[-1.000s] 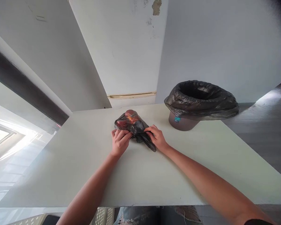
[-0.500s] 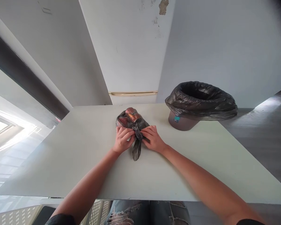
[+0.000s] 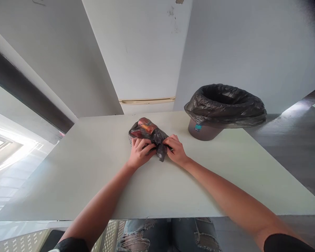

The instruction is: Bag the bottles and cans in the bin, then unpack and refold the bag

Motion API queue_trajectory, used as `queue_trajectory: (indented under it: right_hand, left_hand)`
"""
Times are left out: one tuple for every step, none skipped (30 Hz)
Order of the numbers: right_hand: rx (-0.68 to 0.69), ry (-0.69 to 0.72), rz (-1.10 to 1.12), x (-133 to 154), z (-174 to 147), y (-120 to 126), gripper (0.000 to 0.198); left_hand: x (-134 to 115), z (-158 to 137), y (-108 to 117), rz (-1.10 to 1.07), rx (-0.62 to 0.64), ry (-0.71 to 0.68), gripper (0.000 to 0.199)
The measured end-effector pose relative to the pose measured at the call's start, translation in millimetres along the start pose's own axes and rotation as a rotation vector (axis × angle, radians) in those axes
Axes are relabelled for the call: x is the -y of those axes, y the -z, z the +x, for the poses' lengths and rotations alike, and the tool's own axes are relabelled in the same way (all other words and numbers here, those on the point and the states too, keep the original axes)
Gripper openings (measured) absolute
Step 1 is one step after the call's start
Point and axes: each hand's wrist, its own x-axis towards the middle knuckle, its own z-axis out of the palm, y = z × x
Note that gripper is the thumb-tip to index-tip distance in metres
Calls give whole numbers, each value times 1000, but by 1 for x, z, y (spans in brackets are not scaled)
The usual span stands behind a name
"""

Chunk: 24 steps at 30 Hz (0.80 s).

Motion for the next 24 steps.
queue_trajectory:
  right_hand:
    - [20,18,18,1,0,0,25]
    - [39,34,41,2,1,1,27]
    - [58,45,70,2,1,2,29]
    - [77,55,98,3,1,3,31]
    - [92,57,120,3,0,4,32]
    - [104,52,129,2,0,5,33]
    - [113,41,127,2,-1,6,33]
    - [119,24,117,1,-1,6,32]
    - [117,-1,104,1,-2,6,31]
    - [103,-33,95,0,-2,6,30]
    - [82,-62,91,-1,-3,5,30]
    - [60,-77,91,-2,-3,4,29]
    - [43,-72,91,-3,-3,2,28]
    - [37,-48,85,-4,-2,0,25]
    - [43,-10,73,-5,-2,-2,22]
    - [54,29,56,-6,-2,-4,19]
    - [65,57,38,-6,-2,-5,18]
    - [70,69,22,-7,-1,-6,20]
    - [72,64,11,-7,-1,-6,22]
    - [70,45,7,-7,0,-5,23]
    - [63,19,10,-6,1,-4,22]
    - [56,-11,21,-6,1,-2,21]
    - [47,-41,38,-5,2,0,20]
    - [34,-69,60,-5,3,2,18]
  left_hand:
    - [0,0,-1,8,-14,-2,9]
    - [1,0,-1,15,-27,0,7]
    - [1,-1,-2,21,-34,7,5]
    - [1,-1,-2,22,-35,14,5]
    - [1,-1,-3,22,-34,17,5]
    - [2,-1,-3,20,-32,18,5]
    - [2,-1,-3,19,-33,16,6]
    - [2,-1,-3,17,-35,13,6]
    - [2,-2,-3,16,-35,10,6]
    - [2,-2,-3,15,-36,12,6]
    - [3,-3,-3,11,-32,17,5]
    - [4,-4,-3,4,-22,20,4]
    - [5,-6,-3,-4,-7,22,3]
    - [6,-7,-3,-13,10,24,3]
    - [7,-8,-3,-21,25,26,4]
    - [8,-10,-3,-27,35,26,5]
    - [9,-10,-3,-31,39,28,6]
    - [9,-11,-3,-32,37,32,7]
    - [9,-11,-3,-31,33,37,7]
    - [9,-11,-3,-30,27,43,8]
    - [9,-10,-2,-30,21,52,9]
    - [9,-9,-2,-33,13,64,10]
    - [9,-8,-1,-38,5,76,11]
    - [8,-7,0,-41,-1,82,10]
